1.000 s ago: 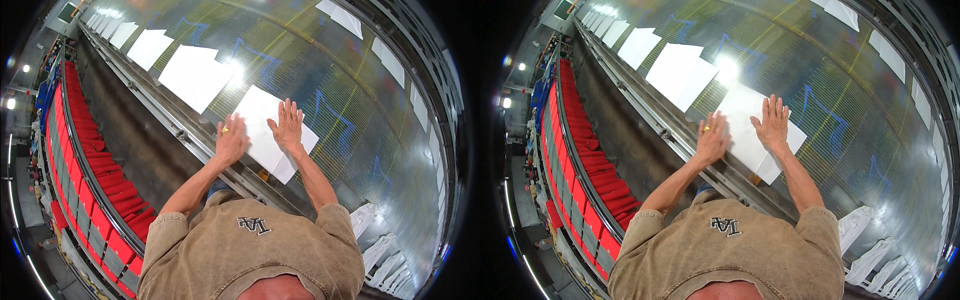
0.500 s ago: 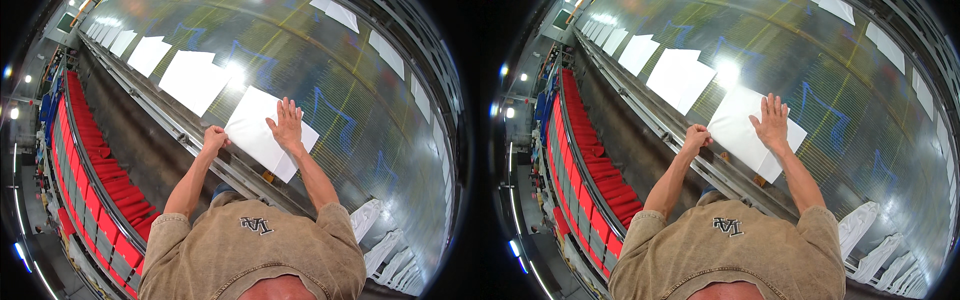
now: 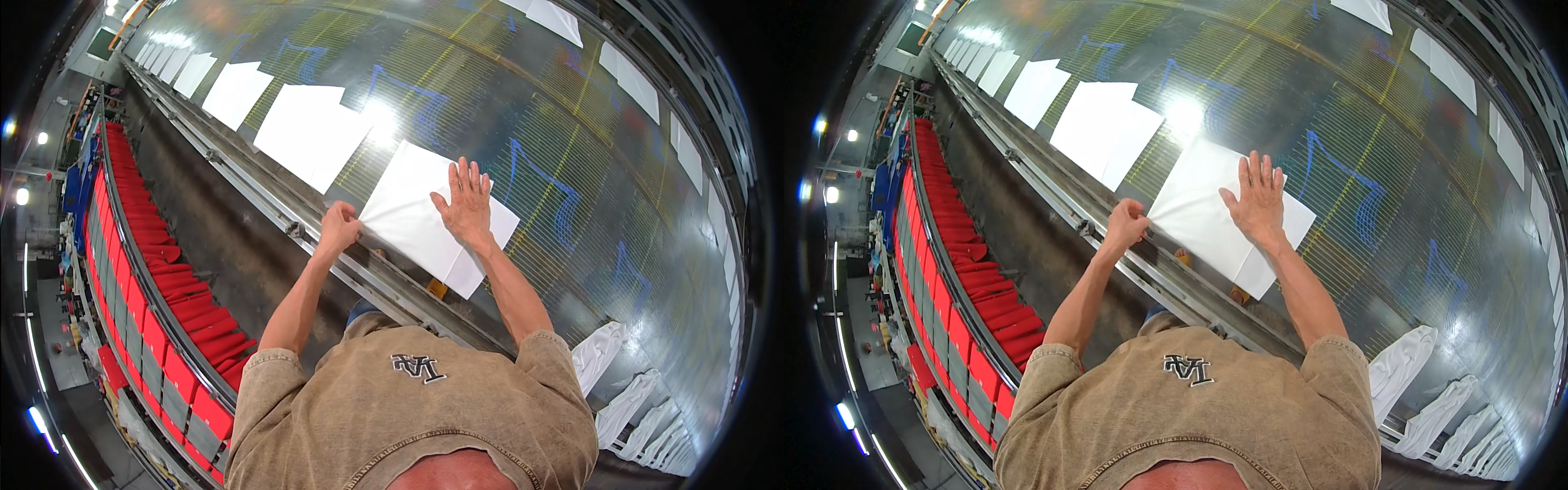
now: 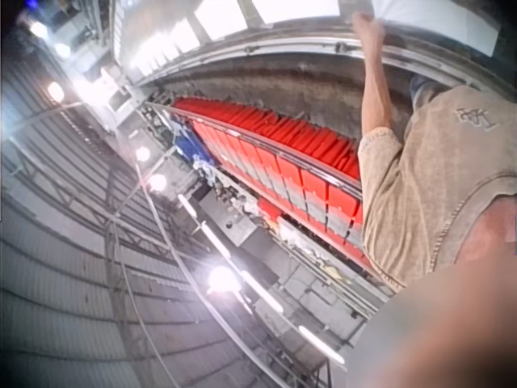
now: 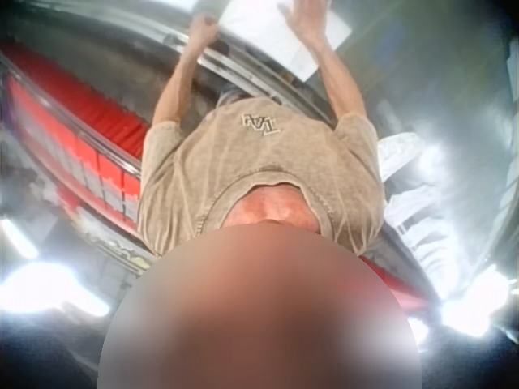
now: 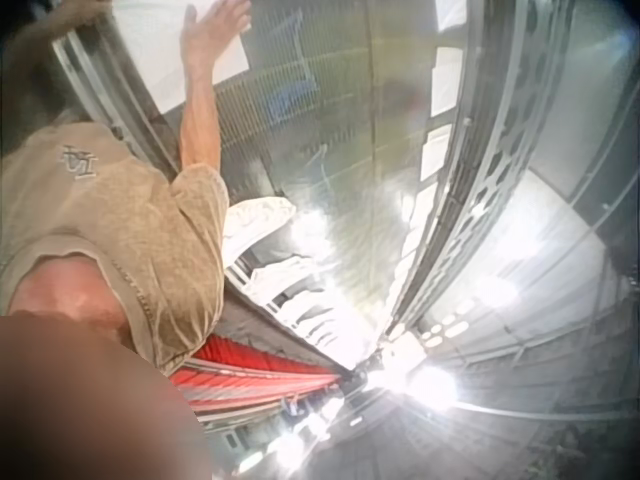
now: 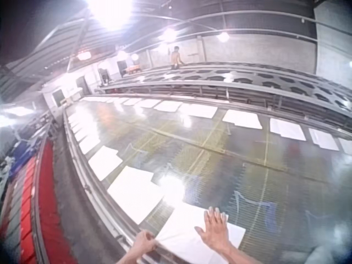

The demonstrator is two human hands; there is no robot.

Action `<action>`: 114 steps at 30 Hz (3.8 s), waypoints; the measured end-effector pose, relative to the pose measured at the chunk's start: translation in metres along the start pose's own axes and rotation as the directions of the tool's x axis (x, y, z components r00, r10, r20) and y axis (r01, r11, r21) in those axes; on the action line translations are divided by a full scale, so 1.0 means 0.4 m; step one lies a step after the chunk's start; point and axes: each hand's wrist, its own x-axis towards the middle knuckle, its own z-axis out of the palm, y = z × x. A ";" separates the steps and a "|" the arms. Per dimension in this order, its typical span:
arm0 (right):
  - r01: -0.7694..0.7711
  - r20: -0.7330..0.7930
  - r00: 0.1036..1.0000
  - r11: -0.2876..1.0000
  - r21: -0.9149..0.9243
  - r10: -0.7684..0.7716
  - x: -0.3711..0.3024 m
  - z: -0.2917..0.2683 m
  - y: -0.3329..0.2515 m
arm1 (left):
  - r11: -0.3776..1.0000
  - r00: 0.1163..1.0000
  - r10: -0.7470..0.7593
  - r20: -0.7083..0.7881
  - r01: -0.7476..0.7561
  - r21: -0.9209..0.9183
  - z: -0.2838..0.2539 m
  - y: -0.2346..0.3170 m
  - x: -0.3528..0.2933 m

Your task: The person repeatedly folds white shirts on a flat surface, smoothing each piece and placing it in a neat stack. The process is repeated for multiple shirts in a consistent manner.

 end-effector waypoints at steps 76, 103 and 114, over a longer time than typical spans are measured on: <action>-0.567 -0.398 0.650 0.762 0.315 0.648 -1.055 -0.334 -0.034 | 0.385 0.770 0.549 0.326 -0.579 0.719 0.213 0.090 0.096; -0.191 0.339 0.384 -0.286 0.939 0.859 -1.366 -0.474 0.426 | 0.902 0.593 0.233 0.771 0.164 -0.399 0.984 0.157 -0.792; -0.545 0.281 0.551 0.083 0.835 0.786 -1.298 -0.562 0.380 | 0.887 0.790 0.424 0.443 -0.461 -0.028 0.715 0.197 -0.627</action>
